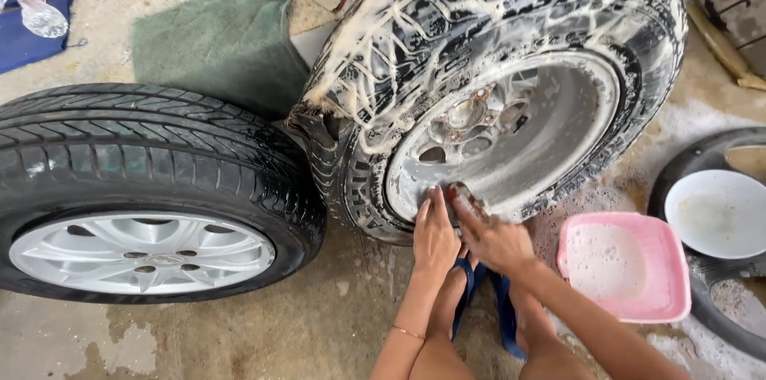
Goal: The person scrubs a soapy car tire with a sponge, focusing on the rim and tire treads. They repeatedly dip the sponge into a pink basin of soapy water to continue cleaning the tire surface.
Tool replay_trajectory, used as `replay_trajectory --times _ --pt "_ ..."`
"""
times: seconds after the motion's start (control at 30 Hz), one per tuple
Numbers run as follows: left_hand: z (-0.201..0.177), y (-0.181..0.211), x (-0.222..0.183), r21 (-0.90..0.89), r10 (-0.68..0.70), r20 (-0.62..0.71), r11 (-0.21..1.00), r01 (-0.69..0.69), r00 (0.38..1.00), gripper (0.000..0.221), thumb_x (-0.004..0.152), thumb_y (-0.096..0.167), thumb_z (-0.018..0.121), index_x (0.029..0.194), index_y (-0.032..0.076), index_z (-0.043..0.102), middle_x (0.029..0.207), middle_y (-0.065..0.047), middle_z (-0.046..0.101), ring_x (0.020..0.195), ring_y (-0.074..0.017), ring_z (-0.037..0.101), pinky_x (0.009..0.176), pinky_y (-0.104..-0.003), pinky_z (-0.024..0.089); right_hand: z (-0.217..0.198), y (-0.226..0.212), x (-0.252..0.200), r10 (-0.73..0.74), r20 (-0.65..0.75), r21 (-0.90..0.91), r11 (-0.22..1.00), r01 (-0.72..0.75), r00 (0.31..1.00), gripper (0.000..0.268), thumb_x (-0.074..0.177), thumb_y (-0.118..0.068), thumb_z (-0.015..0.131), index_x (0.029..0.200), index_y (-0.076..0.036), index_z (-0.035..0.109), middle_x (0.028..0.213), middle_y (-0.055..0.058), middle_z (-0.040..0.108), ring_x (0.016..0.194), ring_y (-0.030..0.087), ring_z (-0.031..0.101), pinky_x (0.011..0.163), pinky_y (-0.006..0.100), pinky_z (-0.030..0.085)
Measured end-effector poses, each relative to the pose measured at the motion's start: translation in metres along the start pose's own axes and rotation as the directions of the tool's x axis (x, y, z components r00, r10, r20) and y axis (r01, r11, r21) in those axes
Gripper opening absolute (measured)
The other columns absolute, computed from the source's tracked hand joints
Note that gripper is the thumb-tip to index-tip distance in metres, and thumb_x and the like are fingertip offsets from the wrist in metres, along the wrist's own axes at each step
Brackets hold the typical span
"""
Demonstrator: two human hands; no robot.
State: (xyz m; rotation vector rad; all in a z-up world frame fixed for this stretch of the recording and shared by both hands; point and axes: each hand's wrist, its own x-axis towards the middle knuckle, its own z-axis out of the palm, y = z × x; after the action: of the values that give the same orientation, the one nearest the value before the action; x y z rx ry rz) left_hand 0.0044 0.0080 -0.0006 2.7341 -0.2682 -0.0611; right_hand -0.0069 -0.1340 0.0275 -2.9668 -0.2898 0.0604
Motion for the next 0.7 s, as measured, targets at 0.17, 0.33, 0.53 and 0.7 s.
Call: replay_trajectory --times 0.17,0.33,0.53,0.7 --pt "-0.007 0.004 0.0 0.02 0.01 -0.073 1.0 -0.008 0.997 0.085 0.077 -0.008 0.05 0.157 -0.008 0.02 0.147 -0.03 0.048 0.138 -0.028 0.049 0.125 -0.033 0.017 -0.06 0.003 0.054 0.281 0.211 -0.06 0.96 -0.275 0.936 0.045 0.098 -0.056 0.035 0.127 -0.031 0.059 0.079 0.014 0.076 0.076 0.032 0.078 0.068 0.045 0.06" --pt "-0.005 0.001 0.001 0.063 0.031 -0.079 0.998 -0.026 0.996 0.086 0.075 -0.008 0.049 0.156 -0.008 0.021 0.147 -0.03 0.048 0.139 -0.0281 0.048 0.125 -0.031 0.018 -0.028 0.005 0.069 0.035 -0.076 0.095 0.995 -0.027 0.997 0.047 0.089 -0.055 0.045 0.136 -0.058 0.05 0.058 0.016 0.069 0.059 0.036 0.073 0.054 0.049 0.057" --pt "-0.018 0.006 0.003 0.066 0.033 -0.103 0.997 -0.027 0.994 0.095 0.071 -0.007 0.052 0.158 -0.009 0.013 0.15 -0.028 0.047 0.138 -0.0232 0.05 0.124 -0.03 0.019 -0.04 -0.013 0.065 0.192 -0.103 0.203 0.965 -0.168 0.976 0.031 0.095 -0.046 0.049 0.101 -0.03 0.075 0.052 0.011 0.066 0.044 0.024 0.066 0.048 0.035 0.053" --pt "-0.024 0.011 0.002 0.068 0.041 -0.133 0.997 -0.032 0.99 0.092 0.072 -0.009 0.053 0.157 -0.013 0.016 0.146 -0.031 0.05 0.138 -0.0256 0.05 0.124 -0.029 0.019 -0.024 0.036 0.081 0.341 0.051 0.134 0.929 -0.345 0.939 0.053 0.094 -0.056 0.041 0.147 -0.049 0.048 0.08 0.027 0.074 0.078 0.045 0.075 0.075 0.055 0.058"
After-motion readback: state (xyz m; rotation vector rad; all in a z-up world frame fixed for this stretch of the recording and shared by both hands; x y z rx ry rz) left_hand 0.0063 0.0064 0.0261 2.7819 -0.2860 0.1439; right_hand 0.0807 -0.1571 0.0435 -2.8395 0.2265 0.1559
